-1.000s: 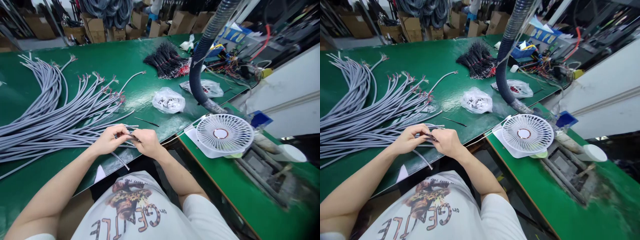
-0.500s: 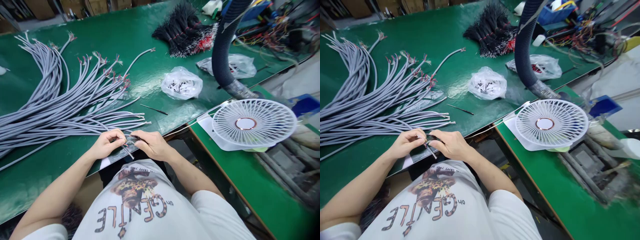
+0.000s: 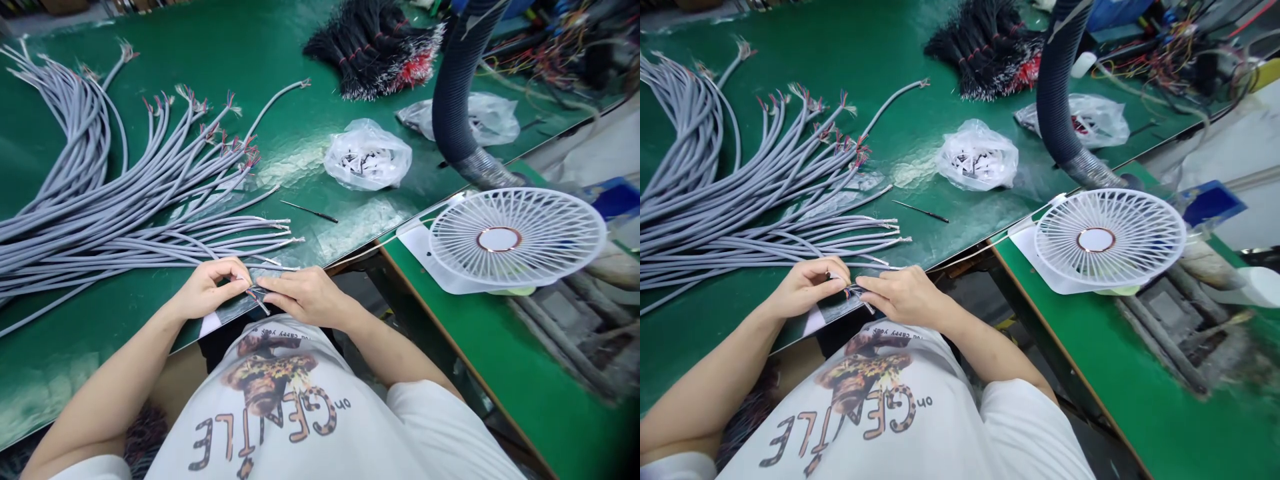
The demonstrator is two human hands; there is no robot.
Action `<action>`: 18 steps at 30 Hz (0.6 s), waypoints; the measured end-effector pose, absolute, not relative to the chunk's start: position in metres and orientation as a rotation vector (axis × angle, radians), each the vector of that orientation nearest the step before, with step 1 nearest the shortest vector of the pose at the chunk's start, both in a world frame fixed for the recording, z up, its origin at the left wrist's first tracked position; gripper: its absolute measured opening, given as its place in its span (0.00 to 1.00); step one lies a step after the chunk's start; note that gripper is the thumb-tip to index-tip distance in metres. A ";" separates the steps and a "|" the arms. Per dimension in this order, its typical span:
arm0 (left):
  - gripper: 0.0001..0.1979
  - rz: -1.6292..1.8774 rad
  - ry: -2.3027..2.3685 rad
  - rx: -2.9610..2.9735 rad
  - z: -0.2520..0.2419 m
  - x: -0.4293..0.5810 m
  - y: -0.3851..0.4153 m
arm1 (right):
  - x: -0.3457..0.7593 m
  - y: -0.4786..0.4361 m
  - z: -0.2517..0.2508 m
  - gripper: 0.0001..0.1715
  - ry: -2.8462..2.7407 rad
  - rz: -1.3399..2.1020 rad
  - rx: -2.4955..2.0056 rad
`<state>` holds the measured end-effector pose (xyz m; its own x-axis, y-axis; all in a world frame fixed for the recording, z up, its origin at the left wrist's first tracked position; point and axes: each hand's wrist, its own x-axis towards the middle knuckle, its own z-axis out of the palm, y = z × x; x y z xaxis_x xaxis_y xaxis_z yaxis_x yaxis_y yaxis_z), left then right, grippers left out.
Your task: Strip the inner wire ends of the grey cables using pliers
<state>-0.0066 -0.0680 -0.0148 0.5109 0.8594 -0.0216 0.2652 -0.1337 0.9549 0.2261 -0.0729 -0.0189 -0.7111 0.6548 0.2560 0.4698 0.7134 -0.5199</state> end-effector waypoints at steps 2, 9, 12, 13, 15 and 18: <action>0.13 0.680 0.965 1.674 -0.014 -0.007 -0.068 | 0.226 -0.072 -0.017 0.20 -2.523 0.604 -0.870; 0.12 0.681 0.950 1.687 -0.014 -0.006 -0.066 | 0.226 -0.068 -0.013 0.19 -2.577 0.626 -0.870; 0.11 0.677 0.942 1.687 -0.014 -0.007 -0.066 | 0.225 -0.067 -0.013 0.20 -2.582 0.623 -0.863; 0.11 0.677 0.940 1.686 -0.014 -0.007 -0.066 | 0.225 -0.067 -0.013 0.20 -2.585 0.623 -0.858; 0.11 0.675 0.937 1.682 -0.013 -0.007 -0.066 | 0.224 -0.066 -0.012 0.19 -2.596 0.617 -0.843; 0.11 0.670 0.939 1.672 -0.012 -0.007 -0.066 | 0.223 -0.064 -0.010 0.19 -2.625 0.597 -0.826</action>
<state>-0.0067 -0.0656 -0.0119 0.5344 0.8450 -0.0214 0.2538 -0.1363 0.9576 0.2229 -0.0638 -0.0103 -0.7797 0.6005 0.1774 0.4648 0.7449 -0.4787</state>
